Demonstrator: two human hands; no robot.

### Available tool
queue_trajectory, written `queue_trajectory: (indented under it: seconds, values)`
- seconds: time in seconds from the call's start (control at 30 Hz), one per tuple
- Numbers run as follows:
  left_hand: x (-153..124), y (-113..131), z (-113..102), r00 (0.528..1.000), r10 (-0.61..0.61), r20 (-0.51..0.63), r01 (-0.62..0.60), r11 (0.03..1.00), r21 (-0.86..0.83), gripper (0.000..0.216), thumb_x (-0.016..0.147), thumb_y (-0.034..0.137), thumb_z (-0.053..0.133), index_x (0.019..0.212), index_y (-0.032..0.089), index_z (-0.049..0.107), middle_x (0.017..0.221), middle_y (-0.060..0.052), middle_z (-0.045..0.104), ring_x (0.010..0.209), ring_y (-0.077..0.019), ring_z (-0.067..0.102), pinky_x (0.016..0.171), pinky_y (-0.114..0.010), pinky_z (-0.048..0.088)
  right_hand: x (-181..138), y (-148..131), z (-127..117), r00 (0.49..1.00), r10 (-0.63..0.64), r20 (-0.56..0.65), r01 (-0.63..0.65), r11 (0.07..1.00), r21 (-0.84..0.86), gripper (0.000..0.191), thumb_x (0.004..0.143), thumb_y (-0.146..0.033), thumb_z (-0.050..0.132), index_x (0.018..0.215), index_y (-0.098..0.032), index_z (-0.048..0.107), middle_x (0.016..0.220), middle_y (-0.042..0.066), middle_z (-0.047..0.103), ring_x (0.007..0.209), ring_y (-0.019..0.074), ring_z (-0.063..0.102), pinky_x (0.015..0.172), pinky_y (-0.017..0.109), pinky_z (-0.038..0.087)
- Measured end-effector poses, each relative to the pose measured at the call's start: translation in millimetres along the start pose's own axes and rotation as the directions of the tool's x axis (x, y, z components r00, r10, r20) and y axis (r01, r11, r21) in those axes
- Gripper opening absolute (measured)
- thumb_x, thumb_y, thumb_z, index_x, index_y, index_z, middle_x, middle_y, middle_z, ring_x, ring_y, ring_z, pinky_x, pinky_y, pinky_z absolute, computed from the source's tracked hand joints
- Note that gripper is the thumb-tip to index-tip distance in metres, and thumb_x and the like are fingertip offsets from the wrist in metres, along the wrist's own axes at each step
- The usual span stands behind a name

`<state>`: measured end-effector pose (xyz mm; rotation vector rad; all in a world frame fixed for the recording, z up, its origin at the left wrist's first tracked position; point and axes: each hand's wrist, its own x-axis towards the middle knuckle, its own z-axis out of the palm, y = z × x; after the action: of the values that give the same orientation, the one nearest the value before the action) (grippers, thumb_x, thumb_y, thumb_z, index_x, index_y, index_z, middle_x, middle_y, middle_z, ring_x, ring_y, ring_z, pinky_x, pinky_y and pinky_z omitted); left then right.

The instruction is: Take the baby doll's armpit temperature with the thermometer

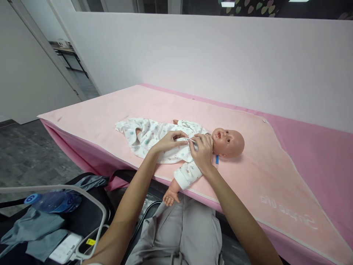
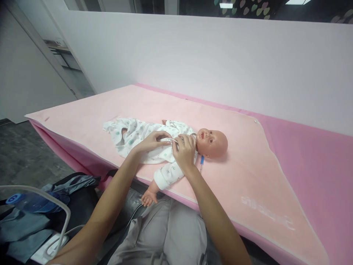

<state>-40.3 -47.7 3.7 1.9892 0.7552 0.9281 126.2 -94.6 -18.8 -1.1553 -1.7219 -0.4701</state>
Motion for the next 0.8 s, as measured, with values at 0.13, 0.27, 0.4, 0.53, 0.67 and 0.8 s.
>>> queue_trajectory:
  seconds: [0.13, 0.27, 0.4, 0.53, 0.67, 0.8]
  values:
    - [0.0, 0.8, 0.8, 1.000, -0.013, -0.002, 0.013, 1.000, -0.009, 0.031, 0.076, 0.040, 0.063, 0.093, 0.014, 0.065, 0.097, -0.007, 0.065, 0.092, -0.0190, 0.058, 0.083, -0.030, 0.044, 0.1, -0.4, -0.7, 1.000, 0.005, 0.006, -0.005, 1.000, 0.008, 0.006, 0.083, -0.021, 0.055, 0.079, -0.020, 0.060, 0.090, 0.004, 0.063, 0.088, 0.0185, 0.053, 0.091, 0.037, 0.037]
    - [0.3, 1.5, 2.2, 1.000, -0.004, -0.029, 0.004, 1.000, -0.004, 0.030, 0.075, 0.040, 0.064, 0.090, 0.014, 0.066, 0.092, -0.006, 0.066, 0.090, -0.0183, 0.058, 0.080, -0.029, 0.044, -0.2, -1.4, -1.6, 1.000, -0.011, 0.002, 0.011, 1.000, 0.027, 0.007, 0.082, -0.020, 0.055, 0.078, -0.020, 0.060, 0.090, 0.004, 0.063, 0.089, 0.0183, 0.053, 0.092, 0.038, 0.036]
    - [0.3, 0.9, 2.5, 0.998, 0.011, -0.058, -0.012, 1.000, 0.000, 0.026, 0.076, 0.038, 0.063, 0.089, 0.015, 0.066, 0.091, -0.005, 0.066, 0.089, -0.0173, 0.059, 0.079, -0.027, 0.043, 0.1, -2.2, -2.9, 0.999, -0.032, -0.007, 0.032, 0.998, 0.047, 0.007, 0.082, -0.018, 0.055, 0.077, -0.020, 0.060, 0.088, 0.004, 0.063, 0.087, 0.0180, 0.053, 0.088, 0.036, 0.039]
    - [-0.1, 2.1, 2.9, 0.997, -0.001, -0.082, 0.002, 1.000, 0.016, 0.027, 0.077, 0.039, 0.061, 0.086, 0.015, 0.066, 0.087, -0.004, 0.066, 0.084, -0.0167, 0.058, 0.076, -0.027, 0.043, 0.6, -2.1, -2.8, 0.999, -0.042, -0.020, 0.043, 0.997, 0.067, 0.007, 0.083, -0.018, 0.055, 0.078, -0.020, 0.060, 0.087, 0.004, 0.063, 0.086, 0.0180, 0.052, 0.083, 0.034, 0.041]
    - [-0.6, 3.3, 4.8, 0.994, -0.015, -0.109, 0.020, 0.999, 0.044, 0.029, 0.074, 0.042, 0.063, 0.081, 0.014, 0.064, 0.079, -0.003, 0.062, 0.076, -0.0141, 0.055, 0.068, -0.025, 0.041, 0.6, -2.3, -2.4, 0.998, -0.037, -0.044, 0.040, 0.997, 0.073, 0.006, 0.083, -0.018, 0.055, 0.079, -0.019, 0.060, 0.088, 0.004, 0.063, 0.087, 0.0182, 0.053, 0.084, 0.034, 0.041]
    - [0.0, 1.8, 3.5, 0.990, -0.057, -0.127, 0.067, 0.995, 0.073, 0.032, 0.071, 0.044, 0.067, 0.083, 0.015, 0.063, 0.078, -0.002, 0.059, 0.070, -0.0121, 0.051, 0.062, -0.024, 0.039, 0.4, -2.6, -3.7, 0.999, -0.024, -0.041, 0.026, 0.998, 0.061, 0.006, 0.084, -0.018, 0.054, 0.081, -0.019, 0.059, 0.088, 0.004, 0.063, 0.086, 0.0177, 0.053, 0.084, 0.034, 0.041]
